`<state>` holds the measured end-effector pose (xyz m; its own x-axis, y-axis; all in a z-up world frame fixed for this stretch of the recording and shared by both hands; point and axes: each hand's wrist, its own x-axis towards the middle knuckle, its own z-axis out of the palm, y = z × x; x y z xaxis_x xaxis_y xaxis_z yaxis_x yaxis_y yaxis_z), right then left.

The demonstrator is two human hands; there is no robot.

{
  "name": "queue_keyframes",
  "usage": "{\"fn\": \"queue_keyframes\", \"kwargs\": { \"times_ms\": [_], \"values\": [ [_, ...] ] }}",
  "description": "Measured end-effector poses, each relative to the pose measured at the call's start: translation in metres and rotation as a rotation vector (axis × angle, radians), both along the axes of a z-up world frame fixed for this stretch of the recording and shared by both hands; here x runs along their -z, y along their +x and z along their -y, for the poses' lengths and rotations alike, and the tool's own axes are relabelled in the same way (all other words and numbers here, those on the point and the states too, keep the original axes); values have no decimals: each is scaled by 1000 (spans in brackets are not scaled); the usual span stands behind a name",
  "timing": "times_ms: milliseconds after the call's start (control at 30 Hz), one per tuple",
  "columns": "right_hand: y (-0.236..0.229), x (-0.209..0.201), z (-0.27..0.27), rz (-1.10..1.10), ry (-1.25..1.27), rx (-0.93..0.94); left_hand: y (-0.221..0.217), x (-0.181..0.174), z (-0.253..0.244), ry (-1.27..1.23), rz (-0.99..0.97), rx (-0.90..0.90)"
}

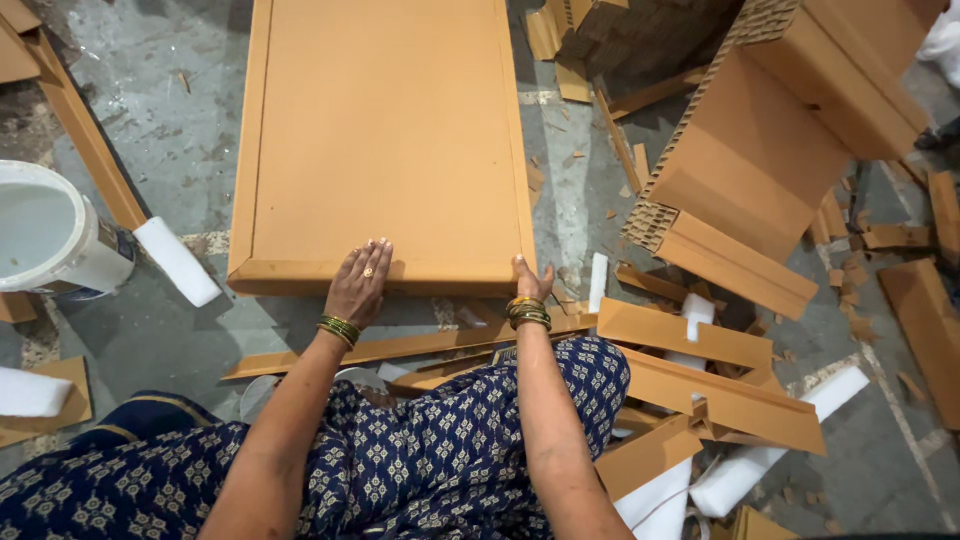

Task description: The person sits on the floor and assembles a cardboard box. They use a white foam roller to apply a liquid adhesive from a bucket onto the edges of the cardboard flaps. The person then folds the flaps and presses them firmly to secure the box structure.

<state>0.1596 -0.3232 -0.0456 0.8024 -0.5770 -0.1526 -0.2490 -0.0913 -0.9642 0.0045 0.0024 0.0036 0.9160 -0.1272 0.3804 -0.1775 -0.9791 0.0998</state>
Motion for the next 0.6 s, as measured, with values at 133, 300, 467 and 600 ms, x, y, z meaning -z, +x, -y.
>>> {"fn": "queue_keyframes", "kwargs": {
  "times_ms": [133,300,467,600],
  "values": [
    [2,1,-1,-15,0,14,0,-3,-1,-14,6,15],
    [4,3,-1,-2,-7,25,1,4,-1,1,57,0],
    [3,6,-2,18,25,38,3,6,0,21,78,-13],
    [6,7,-3,50,35,31,2,3,-1,4,37,-5]
  ]
}}
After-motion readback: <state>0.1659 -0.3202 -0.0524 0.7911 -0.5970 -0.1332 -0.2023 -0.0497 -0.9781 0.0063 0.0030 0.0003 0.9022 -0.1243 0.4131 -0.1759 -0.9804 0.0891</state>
